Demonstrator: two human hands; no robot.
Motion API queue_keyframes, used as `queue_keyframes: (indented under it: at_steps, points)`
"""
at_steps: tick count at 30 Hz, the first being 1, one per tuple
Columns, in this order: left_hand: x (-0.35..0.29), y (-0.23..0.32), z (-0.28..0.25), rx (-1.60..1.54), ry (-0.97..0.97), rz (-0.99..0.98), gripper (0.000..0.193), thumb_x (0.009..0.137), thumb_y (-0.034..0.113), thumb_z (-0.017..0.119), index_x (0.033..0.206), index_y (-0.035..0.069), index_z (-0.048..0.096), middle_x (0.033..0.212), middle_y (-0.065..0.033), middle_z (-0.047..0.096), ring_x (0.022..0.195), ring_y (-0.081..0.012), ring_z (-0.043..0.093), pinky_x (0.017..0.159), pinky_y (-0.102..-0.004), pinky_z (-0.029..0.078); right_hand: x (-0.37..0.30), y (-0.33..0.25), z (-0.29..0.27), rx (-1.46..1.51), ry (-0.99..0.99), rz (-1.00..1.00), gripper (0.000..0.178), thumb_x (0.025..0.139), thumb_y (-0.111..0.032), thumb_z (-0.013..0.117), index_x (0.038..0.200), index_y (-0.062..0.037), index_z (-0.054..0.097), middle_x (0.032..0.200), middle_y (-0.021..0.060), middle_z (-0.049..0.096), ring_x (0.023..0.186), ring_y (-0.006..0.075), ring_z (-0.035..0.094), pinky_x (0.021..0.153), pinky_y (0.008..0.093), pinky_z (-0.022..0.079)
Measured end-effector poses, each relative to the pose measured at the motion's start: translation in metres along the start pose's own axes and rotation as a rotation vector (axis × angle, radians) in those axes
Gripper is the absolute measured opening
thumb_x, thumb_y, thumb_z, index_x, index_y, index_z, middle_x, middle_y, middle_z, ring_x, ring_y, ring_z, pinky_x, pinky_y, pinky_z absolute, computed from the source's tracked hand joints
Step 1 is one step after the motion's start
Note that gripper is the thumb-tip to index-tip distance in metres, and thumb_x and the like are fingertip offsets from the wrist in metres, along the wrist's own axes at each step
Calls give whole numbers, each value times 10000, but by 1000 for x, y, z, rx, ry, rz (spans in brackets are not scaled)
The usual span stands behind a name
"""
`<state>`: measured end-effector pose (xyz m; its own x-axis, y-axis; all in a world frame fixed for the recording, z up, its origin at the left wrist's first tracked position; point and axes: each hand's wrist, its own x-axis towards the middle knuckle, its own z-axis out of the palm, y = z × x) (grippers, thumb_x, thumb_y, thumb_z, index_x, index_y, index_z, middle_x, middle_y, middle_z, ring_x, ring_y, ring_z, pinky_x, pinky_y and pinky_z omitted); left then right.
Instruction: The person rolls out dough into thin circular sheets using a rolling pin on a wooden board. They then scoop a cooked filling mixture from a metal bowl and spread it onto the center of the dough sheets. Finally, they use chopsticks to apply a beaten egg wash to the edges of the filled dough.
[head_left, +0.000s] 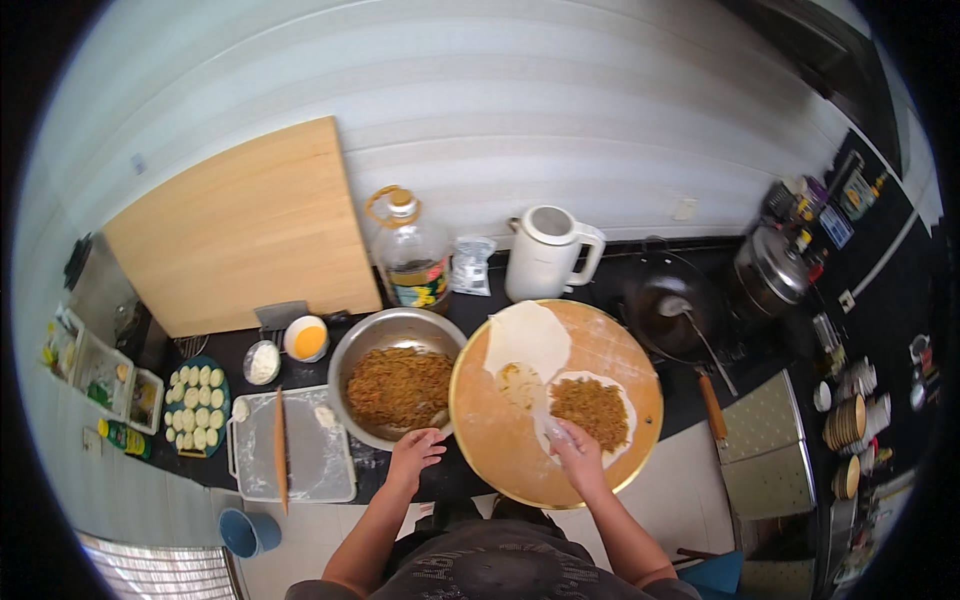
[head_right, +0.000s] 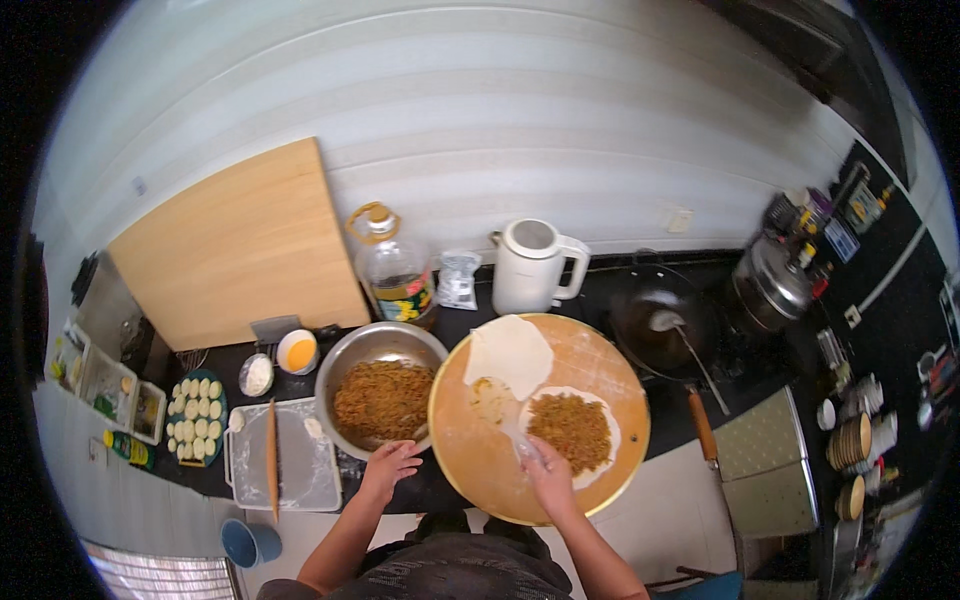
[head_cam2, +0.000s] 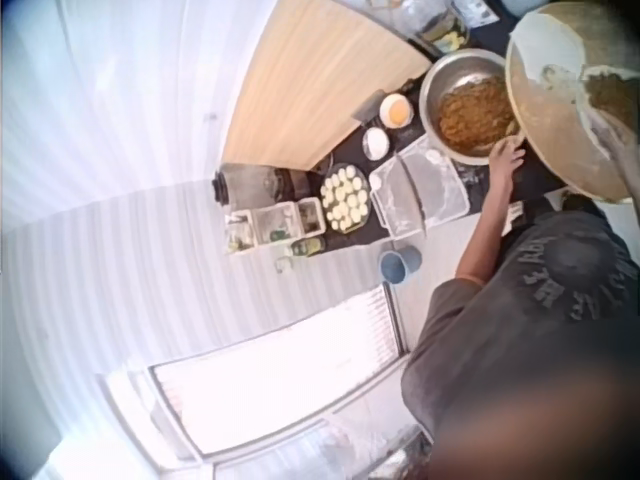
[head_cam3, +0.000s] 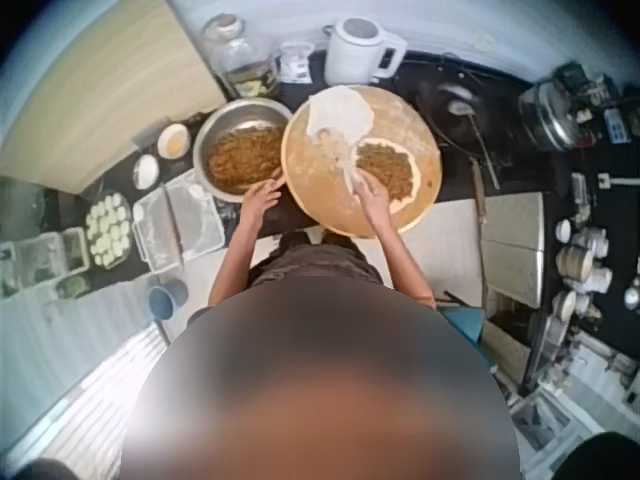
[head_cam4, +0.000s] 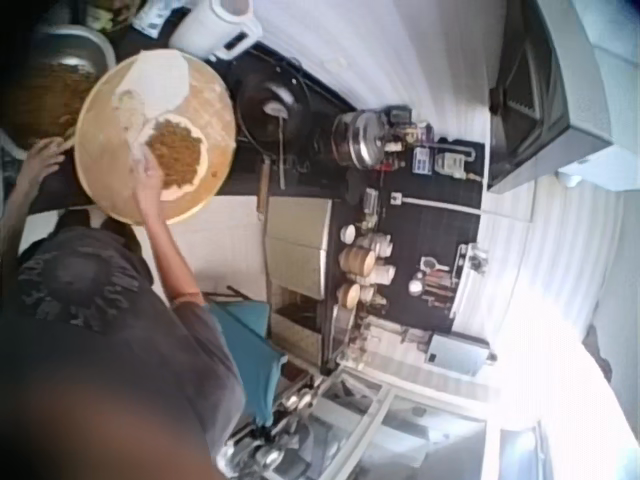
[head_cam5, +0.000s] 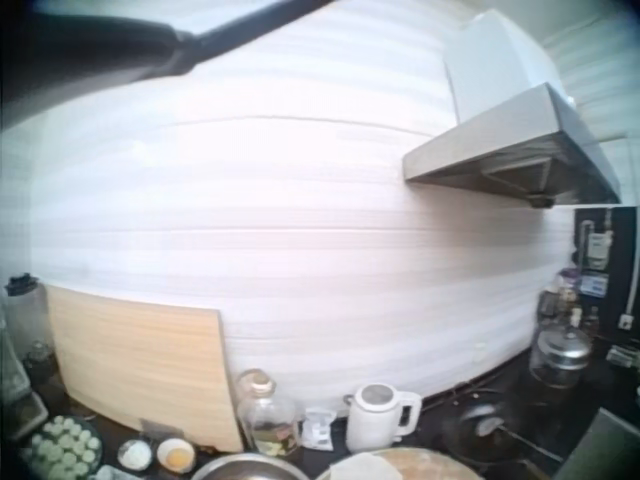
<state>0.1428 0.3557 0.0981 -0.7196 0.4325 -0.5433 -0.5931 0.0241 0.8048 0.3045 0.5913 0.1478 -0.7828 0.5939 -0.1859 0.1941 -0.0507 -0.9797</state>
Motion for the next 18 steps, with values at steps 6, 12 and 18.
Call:
queue_keyframes:
  at_steps: [6, 12, 18]
  points:
    - [-10, 6, -68, -71, 130, -10, 226, 886, 191, 519, 1063, 50, 530, 1022, -83, 617, 836, -169, 600, 712, -285, 470, 12, -5, 130, -458, -248, -317, 458, 824, -161, 537, 1257, -42, 446, 1127, 215, 557, 1021, 303, 558, 832, 337, 447]
    - [-22, 12, -131, -152, 230, 14, 237, 884, 194, 525, 1063, 39, 528, 999, -83, 625, 800, -161, 607, 682, -277, 475, 28, 28, 200, -898, -291, -194, 347, 845, -306, 490, 1019, -6, 499, 808, 224, 615, 800, 380, 605, 693, 468, 476]
    - [-14, 19, -182, -140, 264, 5, 284, 878, 206, 526, 1101, 32, 504, 1027, -92, 605, 854, -189, 597, 716, -299, 464, 29, 17, 224, -1308, -427, -42, 728, 831, -603, 369, 1241, -2, 395, 806, 217, 630, 758, 363, 624, 676, 451, 489]
